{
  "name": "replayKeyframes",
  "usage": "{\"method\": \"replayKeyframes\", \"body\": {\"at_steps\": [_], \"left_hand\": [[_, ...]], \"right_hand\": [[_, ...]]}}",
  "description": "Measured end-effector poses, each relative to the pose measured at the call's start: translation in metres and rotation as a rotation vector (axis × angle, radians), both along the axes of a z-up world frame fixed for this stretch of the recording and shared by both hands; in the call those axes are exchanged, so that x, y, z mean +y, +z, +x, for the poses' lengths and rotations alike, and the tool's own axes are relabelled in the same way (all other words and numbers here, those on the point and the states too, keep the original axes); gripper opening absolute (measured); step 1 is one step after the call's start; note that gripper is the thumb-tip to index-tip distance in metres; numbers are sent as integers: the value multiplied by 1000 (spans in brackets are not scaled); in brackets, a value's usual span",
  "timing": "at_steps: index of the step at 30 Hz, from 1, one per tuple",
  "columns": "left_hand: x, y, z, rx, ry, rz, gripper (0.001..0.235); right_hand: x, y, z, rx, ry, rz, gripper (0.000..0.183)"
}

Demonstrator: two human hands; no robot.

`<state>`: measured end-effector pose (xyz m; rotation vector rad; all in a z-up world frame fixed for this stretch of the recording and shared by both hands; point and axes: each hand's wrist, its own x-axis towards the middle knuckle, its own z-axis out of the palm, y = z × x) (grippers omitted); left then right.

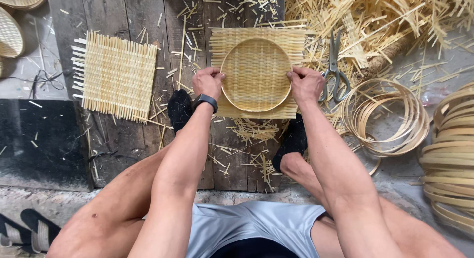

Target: The person sits on the floor and repeatedly places a circular bamboo frame onto a woven bamboo mat, then uses shears to trim the excess matting around the frame. The finished trays are stacked nearby.

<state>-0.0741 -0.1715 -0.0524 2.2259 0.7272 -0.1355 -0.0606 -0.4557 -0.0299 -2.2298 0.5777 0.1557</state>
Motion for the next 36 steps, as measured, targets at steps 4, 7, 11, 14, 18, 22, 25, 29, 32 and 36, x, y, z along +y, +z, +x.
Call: {"method": "replayKeyframes", "body": {"at_steps": [4, 7, 11, 14, 18, 22, 25, 29, 32, 36], "left_hand": [[-9, -1, -7, 3, -11, 87, 14], [0, -4, -6, 0, 1, 46, 16], [9, -26, -11, -45, 19, -56, 17], [14, -40, -10, -59, 66, -173, 19], [21, -44, -3, 6, 68, -272, 20], [22, -42, -1, 22, 132, -451, 23], [18, -42, -10, -43, 124, -454, 25], [19, -41, -11, -97, 115, -402, 23], [19, -38, -11, -66, 96, -383, 22], [21, -25, 0, -4, 57, -385, 20]], "right_hand": [[-6, -2, -5, 39, 5, -43, 16], [-5, -2, -9, -109, 66, -81, 19], [-6, -9, -15, -82, 26, -4, 19], [-5, -10, -13, -78, 32, 5, 20], [-6, -9, -6, 4, 6, 53, 22], [-9, -5, -3, 11, 7, 128, 26], [-11, -4, -7, 34, 13, 76, 28], [-13, -12, -6, 20, 20, 131, 27], [-22, -20, -4, 27, 58, 126, 28], [-30, -19, 12, 52, 138, 140, 28]]}}
